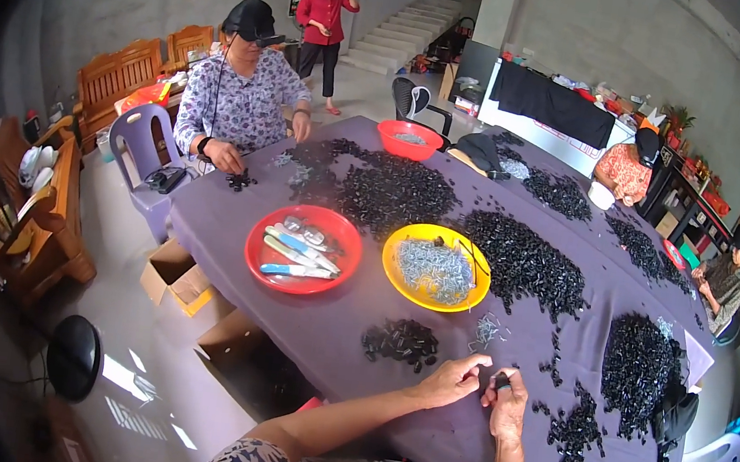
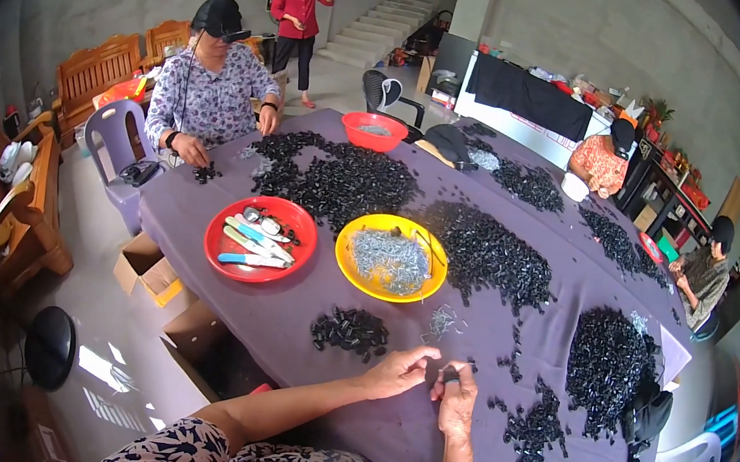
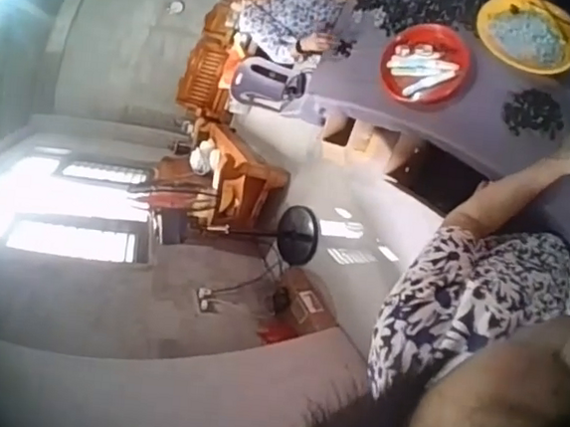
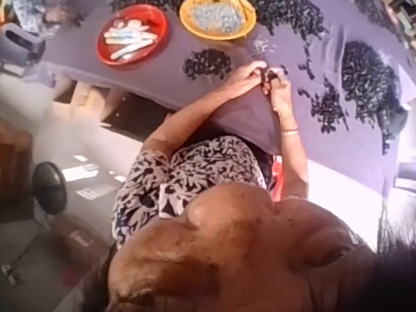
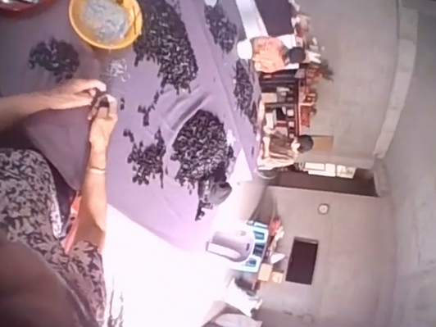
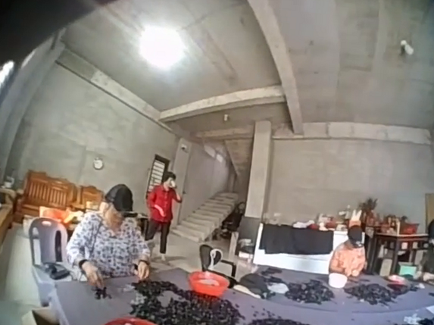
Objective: The person assembles small black plastic components by hand, inserting tiny silver pins into them.
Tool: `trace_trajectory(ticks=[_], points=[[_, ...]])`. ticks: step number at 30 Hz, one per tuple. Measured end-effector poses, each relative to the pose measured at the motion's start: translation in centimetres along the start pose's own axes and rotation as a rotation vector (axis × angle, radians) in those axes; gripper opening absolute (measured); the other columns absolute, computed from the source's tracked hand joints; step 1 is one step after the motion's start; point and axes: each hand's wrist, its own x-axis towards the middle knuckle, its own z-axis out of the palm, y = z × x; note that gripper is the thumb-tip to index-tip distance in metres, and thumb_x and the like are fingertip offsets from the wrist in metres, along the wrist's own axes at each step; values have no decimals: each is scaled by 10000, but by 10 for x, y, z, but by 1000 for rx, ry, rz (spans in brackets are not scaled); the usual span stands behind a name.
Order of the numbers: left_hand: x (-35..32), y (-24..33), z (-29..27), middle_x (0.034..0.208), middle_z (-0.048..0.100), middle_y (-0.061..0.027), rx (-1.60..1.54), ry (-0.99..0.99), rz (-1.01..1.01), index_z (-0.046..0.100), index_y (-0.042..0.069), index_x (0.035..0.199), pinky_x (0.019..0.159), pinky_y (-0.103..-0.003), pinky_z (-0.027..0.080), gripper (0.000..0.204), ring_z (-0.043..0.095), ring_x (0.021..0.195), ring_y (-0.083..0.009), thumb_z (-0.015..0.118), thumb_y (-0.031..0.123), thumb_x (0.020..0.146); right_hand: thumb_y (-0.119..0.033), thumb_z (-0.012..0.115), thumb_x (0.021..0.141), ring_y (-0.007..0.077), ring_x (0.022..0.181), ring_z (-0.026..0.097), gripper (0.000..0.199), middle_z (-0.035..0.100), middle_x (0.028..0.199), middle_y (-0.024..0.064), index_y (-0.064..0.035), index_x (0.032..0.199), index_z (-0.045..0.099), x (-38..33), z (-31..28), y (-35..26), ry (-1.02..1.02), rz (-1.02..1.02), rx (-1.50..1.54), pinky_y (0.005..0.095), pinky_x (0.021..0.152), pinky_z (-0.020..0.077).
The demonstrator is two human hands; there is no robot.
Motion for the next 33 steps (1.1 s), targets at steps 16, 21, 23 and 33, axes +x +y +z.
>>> trace_trajectory(ticks=[16,21,23,33], points=[[2,19,-17,931,611,-133,820,356,257,599,43,1160,700,-378,529,455,630,798,-298,721,84,723,51,592,733,290,816,658,333,643,908,152,-13,1058,625,13,-16,4,51,-344,-917,365,741,527],[8,4,-16,830,577,-62,619,288,211,638,26,1116,596,-267,485,370,555,619,-133,737,-11,762,66,518,781,146,713,613,273,662,821,88,-12,1013,642,-5,-33,-17,187,-221,-772,290,674,507],[7,0,-15,823,582,-63,560,270,245,642,13,1105,612,-259,481,321,558,642,-128,711,-41,797,77,448,797,101,702,582,305,659,783,55,-22,1009,644,-16,-51,-19,282,-312,-747,267,656,491],[-1,19,-3,856,588,-112,526,348,365,618,15,1158,645,-295,506,340,603,727,-196,629,-83,833,51,494,836,47,748,549,276,668,849,1,-16,1029,680,-23,-159,-52,314,-112,-750,207,706,451]])
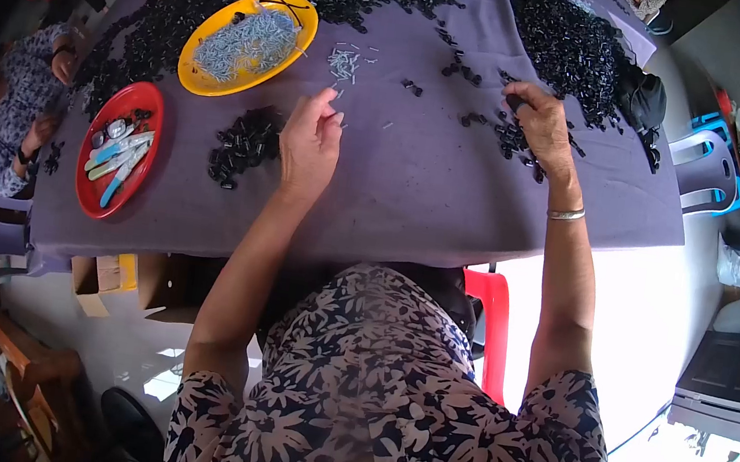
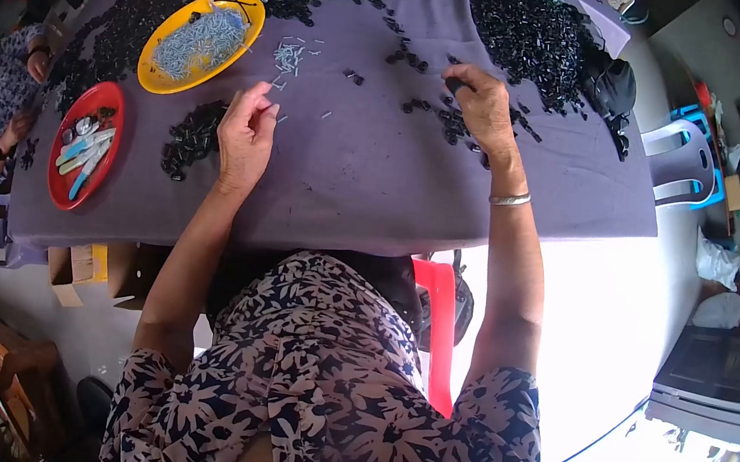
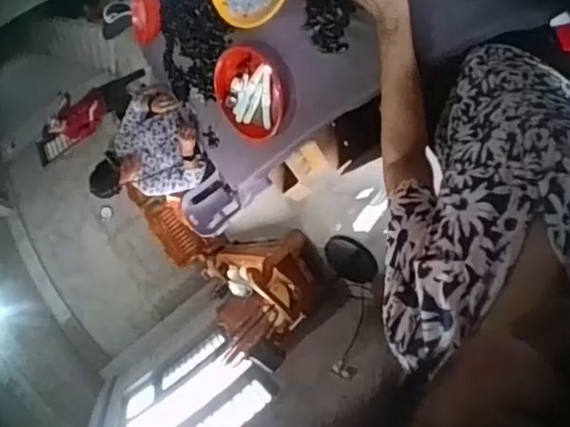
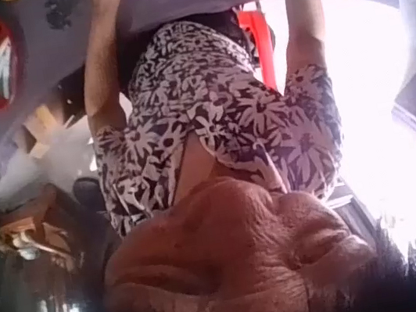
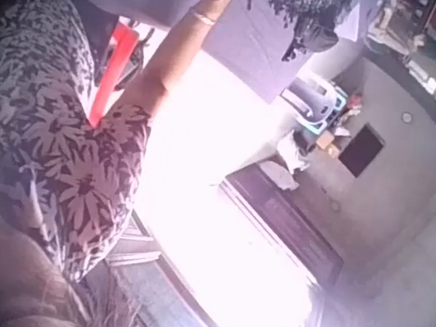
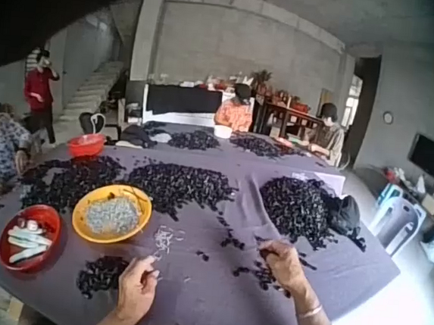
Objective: The person assembles small black plastic components by hand, inserting tiny silver pins into them.
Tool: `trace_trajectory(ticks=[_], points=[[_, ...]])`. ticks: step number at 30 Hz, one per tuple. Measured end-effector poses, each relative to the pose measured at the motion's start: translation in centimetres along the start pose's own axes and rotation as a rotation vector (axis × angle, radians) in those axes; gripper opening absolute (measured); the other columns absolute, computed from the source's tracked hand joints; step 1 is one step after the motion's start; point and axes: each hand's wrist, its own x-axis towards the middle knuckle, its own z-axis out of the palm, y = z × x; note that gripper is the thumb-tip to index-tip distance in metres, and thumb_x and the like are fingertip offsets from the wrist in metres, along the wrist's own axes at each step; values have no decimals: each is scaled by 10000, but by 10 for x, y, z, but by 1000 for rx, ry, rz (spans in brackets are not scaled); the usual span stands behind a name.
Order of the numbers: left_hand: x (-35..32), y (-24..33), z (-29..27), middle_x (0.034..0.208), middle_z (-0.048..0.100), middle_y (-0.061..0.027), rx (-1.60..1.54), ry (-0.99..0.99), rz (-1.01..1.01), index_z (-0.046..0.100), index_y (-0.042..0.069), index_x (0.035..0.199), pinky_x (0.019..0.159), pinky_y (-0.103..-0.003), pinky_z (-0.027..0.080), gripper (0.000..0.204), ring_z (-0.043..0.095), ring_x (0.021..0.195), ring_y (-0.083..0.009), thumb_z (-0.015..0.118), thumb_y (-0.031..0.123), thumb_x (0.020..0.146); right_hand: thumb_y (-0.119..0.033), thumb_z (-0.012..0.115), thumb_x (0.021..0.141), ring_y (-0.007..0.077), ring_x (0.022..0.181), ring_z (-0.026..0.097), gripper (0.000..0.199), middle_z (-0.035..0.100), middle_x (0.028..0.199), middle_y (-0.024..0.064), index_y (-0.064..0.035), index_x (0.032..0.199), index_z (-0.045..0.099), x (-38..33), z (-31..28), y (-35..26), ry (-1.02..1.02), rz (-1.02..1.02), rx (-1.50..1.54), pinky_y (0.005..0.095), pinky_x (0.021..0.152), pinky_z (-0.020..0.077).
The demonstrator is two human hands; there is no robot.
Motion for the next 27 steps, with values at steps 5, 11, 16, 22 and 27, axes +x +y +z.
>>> trace_trajectory(ticks=[5,11,16,22,27], points=[[-5,7,-20,866,593,-85,-60,-42,-64,622,14,1160,655,-257,497,327,598,766,-150,633,-78,847,49,552,856,61,783,579,179,656,836,-11,12,977,679,3,7,13,-160,-6,-96,207,743,470],[-48,11,-37,920,626,-53,-204,-115,-424,633,44,1182,754,-247,490,340,587,821,-105,705,26,850,56,534,819,69,737,567,246,679,857,3,-13,1000,687,6,21,4,-167,-85,-195,225,698,476],[-51,6,-38,928,626,-31,-235,-144,-458,638,53,1176,760,-256,487,335,576,834,-100,712,41,849,65,517,789,62,701,542,300,683,862,-6,-20,1018,692,16,21,8,-190,-126,-302,229,664,468],[-52,6,-38,938,629,-43,-239,-145,-445,646,44,1146,775,-260,486,314,579,859,-109,709,33,839,73,507,790,40,702,512,296,682,857,-18,-15,1003,692,32,24,0,-160,34,-197,213,659,445],[-50,9,-35,939,630,-51,-271,-127,-437,643,35,1144,772,-254,485,307,578,855,-107,701,30,842,5,549,784,149,605,575,285,673,758,85,-81,995,720,43,59,-1,-152,-236,-169,301,644,490]])
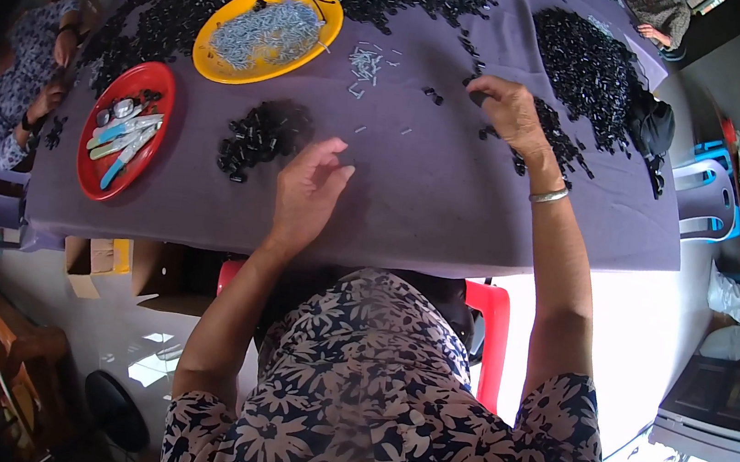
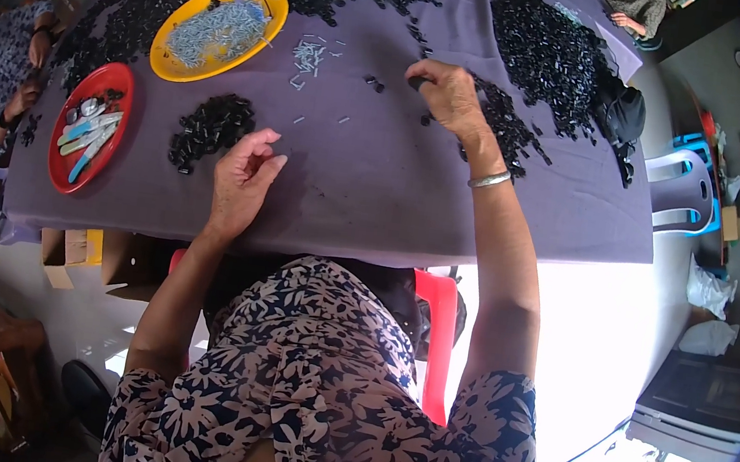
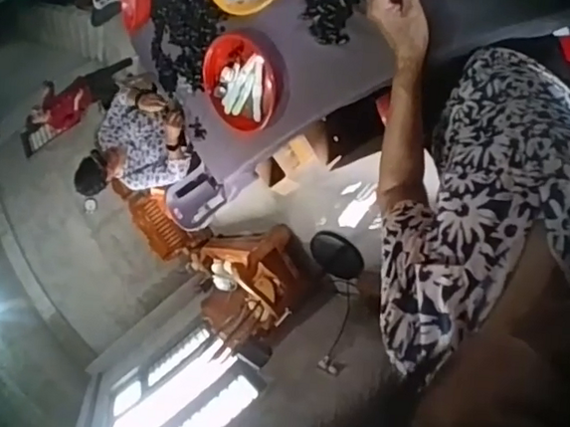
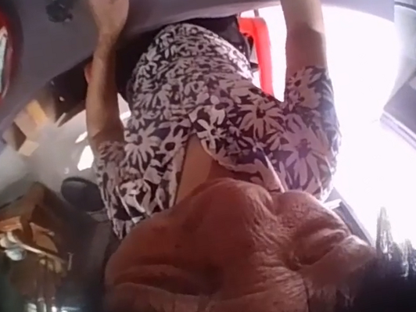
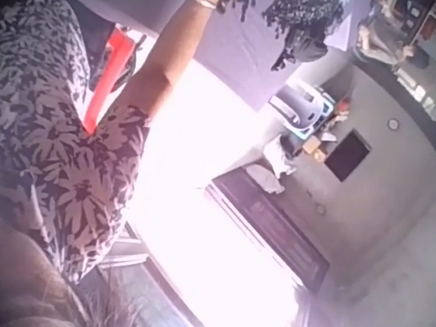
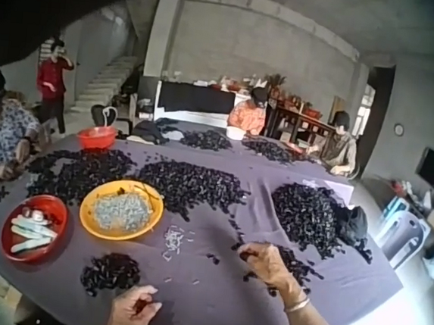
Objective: The person assembles small black plastic components by hand, inserting tiny silver pins into them.
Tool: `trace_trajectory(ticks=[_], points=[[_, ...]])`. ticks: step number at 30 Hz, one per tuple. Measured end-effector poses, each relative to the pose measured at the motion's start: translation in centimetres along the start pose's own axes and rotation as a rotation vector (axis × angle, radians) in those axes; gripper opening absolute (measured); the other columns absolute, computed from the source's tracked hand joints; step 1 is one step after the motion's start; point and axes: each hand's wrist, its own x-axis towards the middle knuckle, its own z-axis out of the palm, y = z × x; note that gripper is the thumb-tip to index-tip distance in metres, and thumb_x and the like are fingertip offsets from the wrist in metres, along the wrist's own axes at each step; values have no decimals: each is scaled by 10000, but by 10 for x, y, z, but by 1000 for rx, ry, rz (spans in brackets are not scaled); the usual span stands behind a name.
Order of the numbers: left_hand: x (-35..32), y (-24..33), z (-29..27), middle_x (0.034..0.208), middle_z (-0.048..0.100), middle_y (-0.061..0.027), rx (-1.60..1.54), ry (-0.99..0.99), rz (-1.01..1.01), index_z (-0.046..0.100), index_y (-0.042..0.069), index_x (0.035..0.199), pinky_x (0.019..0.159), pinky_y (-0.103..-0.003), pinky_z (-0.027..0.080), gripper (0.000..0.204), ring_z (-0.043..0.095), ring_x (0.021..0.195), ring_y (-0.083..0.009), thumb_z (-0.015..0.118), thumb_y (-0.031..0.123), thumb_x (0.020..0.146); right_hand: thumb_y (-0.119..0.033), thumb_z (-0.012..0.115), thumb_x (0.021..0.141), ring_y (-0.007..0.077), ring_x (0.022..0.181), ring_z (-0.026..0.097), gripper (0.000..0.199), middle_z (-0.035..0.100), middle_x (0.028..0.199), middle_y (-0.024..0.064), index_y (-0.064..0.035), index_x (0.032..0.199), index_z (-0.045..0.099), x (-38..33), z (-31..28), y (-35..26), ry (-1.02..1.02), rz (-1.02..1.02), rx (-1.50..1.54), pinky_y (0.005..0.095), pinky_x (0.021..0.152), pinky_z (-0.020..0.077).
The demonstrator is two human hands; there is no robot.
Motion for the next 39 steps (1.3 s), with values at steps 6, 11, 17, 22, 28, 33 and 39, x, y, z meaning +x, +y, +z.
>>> trace_trajectory(ticks=[6,11,17,22,28,33,39], points=[[-2,3,2,882,522,41,-35,-30,1,624,62,1164,666,-179,413,302,463,767,-30,665,-33,880,-10,606,753,306,891,696,240,714,936,163,-48,972,697,14,41,-10,-124,6,-79,391,805,546],[-2,5,-1,873,525,40,-10,-14,29,627,57,1154,672,-180,418,294,466,765,-28,675,-24,876,11,592,751,291,846,695,213,709,886,149,-13,945,678,11,40,-20,-188,41,-269,351,794,540],[-3,13,-2,830,519,27,56,-38,110,639,34,1108,635,-180,417,253,469,697,-37,694,0,863,15,625,726,250,744,667,179,662,792,137,2,904,634,-21,37,-37,-100,-64,-207,351,710,527],[-5,25,1,869,568,17,68,-62,129,639,27,1101,635,-191,439,243,515,720,-38,696,5,865,31,659,698,204,657,611,376,626,777,84,-23,1056,558,-31,39,-57,-58,36,-57,299,658,527],[-5,29,-3,924,631,-2,-409,-211,-177,652,24,1053,626,-207,451,155,570,752,-53,685,45,902,71,690,650,235,680,637,573,603,775,75,-78,1166,491,-66,66,-140,-223,-311,34,342,620,537],[-1,37,-14,900,644,-6,-413,-365,-339,652,42,1054,631,-204,450,147,584,759,-69,682,76,914,97,684,658,282,781,647,613,616,875,99,-93,1211,498,-72,71,-149,-229,-389,80,363,676,539],[-6,35,-16,928,644,-14,-553,-293,-396,642,42,1071,645,-227,463,141,592,757,-94,648,86,938,95,638,729,181,815,634,392,619,929,76,-36,1097,609,-75,74,-141,-230,-243,367,293,709,536]])
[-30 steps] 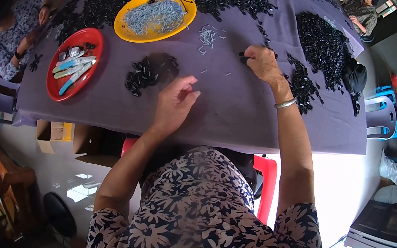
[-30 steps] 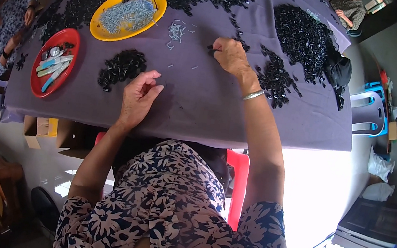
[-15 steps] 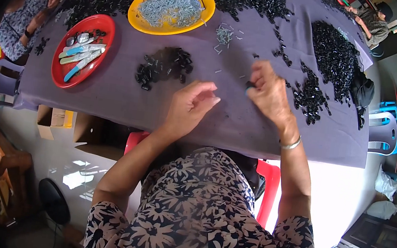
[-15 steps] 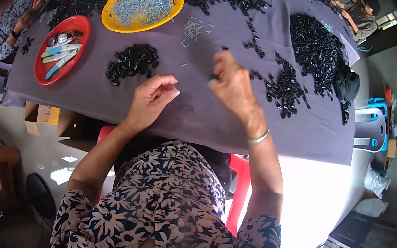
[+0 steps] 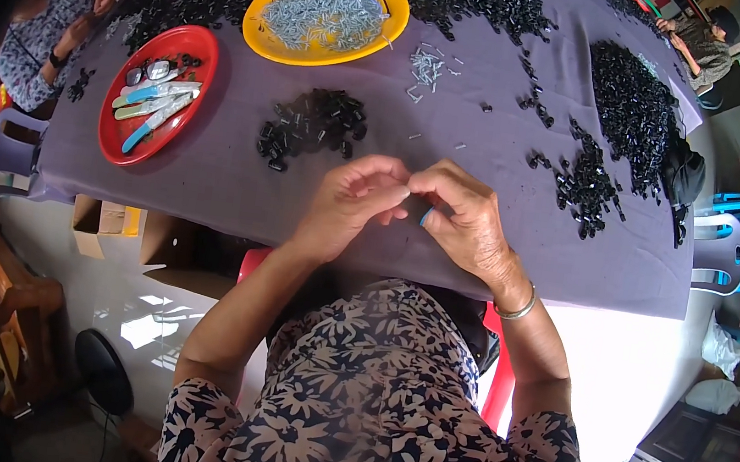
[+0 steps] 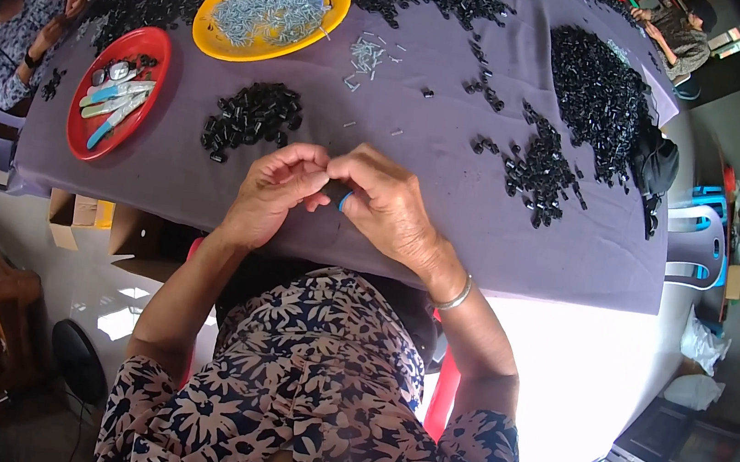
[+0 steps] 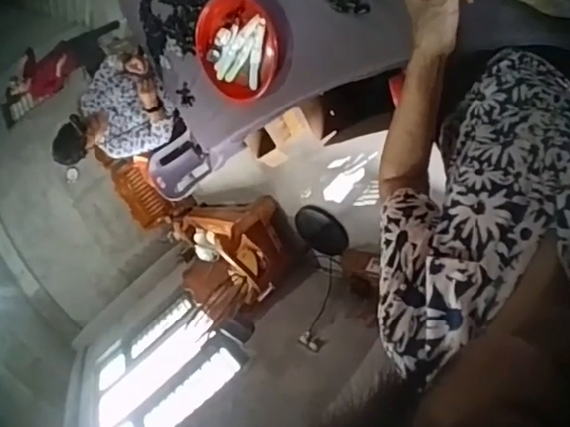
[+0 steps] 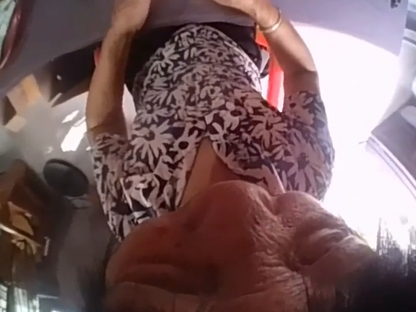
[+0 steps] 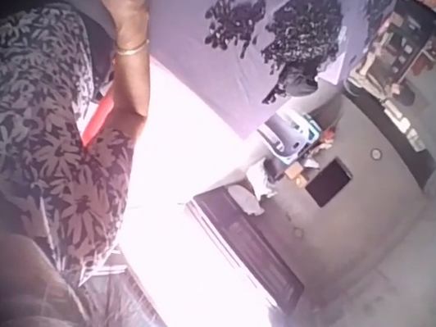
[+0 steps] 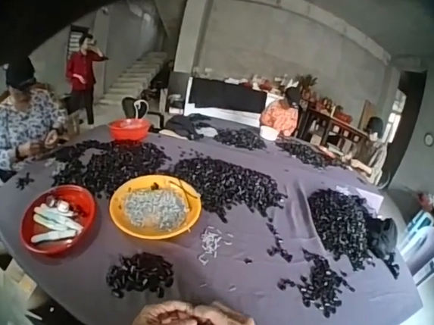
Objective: The person assembles small black plastic components by hand, inserting tiny silver pins into them.
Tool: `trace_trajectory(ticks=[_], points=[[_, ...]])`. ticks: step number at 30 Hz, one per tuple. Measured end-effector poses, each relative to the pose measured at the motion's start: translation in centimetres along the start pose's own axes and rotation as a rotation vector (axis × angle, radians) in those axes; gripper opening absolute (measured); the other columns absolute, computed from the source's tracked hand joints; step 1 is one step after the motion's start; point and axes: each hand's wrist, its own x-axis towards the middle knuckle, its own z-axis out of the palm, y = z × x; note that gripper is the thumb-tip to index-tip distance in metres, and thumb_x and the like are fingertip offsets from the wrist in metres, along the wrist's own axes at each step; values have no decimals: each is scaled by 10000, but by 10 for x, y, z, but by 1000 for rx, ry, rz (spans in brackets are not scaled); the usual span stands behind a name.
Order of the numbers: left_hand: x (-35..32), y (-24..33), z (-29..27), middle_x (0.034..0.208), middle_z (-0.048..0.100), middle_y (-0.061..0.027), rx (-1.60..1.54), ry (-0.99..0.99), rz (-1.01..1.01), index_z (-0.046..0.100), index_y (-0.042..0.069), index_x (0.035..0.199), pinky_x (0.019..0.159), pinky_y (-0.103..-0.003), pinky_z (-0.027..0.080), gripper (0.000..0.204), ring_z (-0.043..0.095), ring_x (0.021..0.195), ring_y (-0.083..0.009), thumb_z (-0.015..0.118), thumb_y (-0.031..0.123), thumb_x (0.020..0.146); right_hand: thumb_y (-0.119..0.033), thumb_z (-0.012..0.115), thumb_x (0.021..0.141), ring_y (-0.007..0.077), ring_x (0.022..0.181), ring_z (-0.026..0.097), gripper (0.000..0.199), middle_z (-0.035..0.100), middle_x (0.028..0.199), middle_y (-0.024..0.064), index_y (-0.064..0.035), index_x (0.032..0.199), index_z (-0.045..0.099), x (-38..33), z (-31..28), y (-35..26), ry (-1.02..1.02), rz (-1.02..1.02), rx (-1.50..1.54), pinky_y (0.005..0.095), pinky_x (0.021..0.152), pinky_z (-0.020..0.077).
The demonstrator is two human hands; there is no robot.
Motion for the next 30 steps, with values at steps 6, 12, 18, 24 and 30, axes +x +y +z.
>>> trace_trajectory(ticks=[6,12,18,24,30], points=[[-1,-7,3,1010,634,-43,-11,36,128,613,23,1151,714,-260,519,196,606,774,-114,610,79,963,121,581,794,146,857,625,237,607,947,67,21,1001,644,-6,14,11,137,45,240,282,737,541],[-4,-16,9,1021,621,-59,201,94,310,612,-14,1167,700,-246,526,206,623,811,-121,566,11,968,120,615,841,115,802,622,178,627,939,45,15,980,651,-7,14,26,145,119,307,234,772,508],[-2,-12,3,949,602,-48,328,103,266,635,4,1149,682,-234,515,210,624,795,-108,579,-11,947,148,531,810,67,841,601,275,676,944,26,5,1000,668,0,-24,33,127,307,166,229,755,499],[4,-8,-8,973,620,-31,307,99,199,657,21,1083,677,-228,513,156,627,810,-94,625,7,931,138,519,707,299,827,657,376,650,933,140,22,1042,646,25,-60,50,-47,73,-421,344,760,526],[3,-1,-6,874,652,-70,676,177,341,693,30,986,705,-278,499,131,640,771,-148,680,34,855,52,646,701,331,823,640,203,599,864,120,-11,894,634,43,-55,46,-311,-190,-818,428,742,523]])
